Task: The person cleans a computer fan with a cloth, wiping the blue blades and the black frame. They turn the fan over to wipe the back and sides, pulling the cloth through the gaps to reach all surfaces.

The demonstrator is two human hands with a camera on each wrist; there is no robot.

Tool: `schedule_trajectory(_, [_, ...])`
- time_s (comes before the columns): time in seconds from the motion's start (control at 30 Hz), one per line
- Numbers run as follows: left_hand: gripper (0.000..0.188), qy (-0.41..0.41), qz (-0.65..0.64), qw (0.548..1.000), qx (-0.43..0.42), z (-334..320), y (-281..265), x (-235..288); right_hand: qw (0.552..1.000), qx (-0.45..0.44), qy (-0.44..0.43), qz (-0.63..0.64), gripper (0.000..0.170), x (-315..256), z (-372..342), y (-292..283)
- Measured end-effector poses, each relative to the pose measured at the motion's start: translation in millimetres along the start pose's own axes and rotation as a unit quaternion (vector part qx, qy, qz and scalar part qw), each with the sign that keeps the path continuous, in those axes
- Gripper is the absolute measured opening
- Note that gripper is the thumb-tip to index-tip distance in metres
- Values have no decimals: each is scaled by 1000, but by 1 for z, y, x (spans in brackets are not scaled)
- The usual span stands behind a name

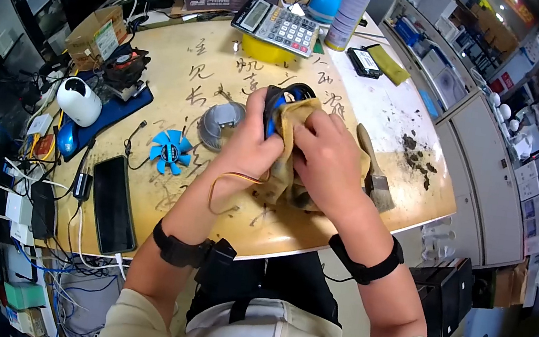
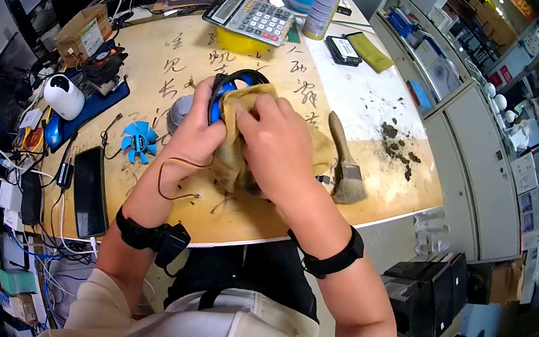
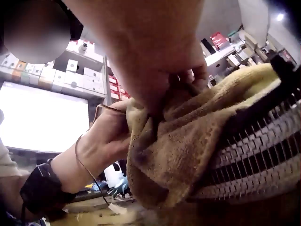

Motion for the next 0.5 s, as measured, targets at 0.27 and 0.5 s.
schedule_trajectory(0.27, [49,65,41,997,21,-6,-4,18,999,0,53,-12,14,8,10,9])
schedule_trajectory(0.5, [45,69,-79,993,54,6,-8,-1,996,43,24,74,24,9,-3,8])
Point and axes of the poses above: each hand's wrist, its own z-axis towards the middle knuckle, its own y-axis out of the palm, x = y × z, the point moved 9 cm from there along z, towards the middle knuckle, and after that the axes turned 13 degrees about z, right-handed, at the moved point
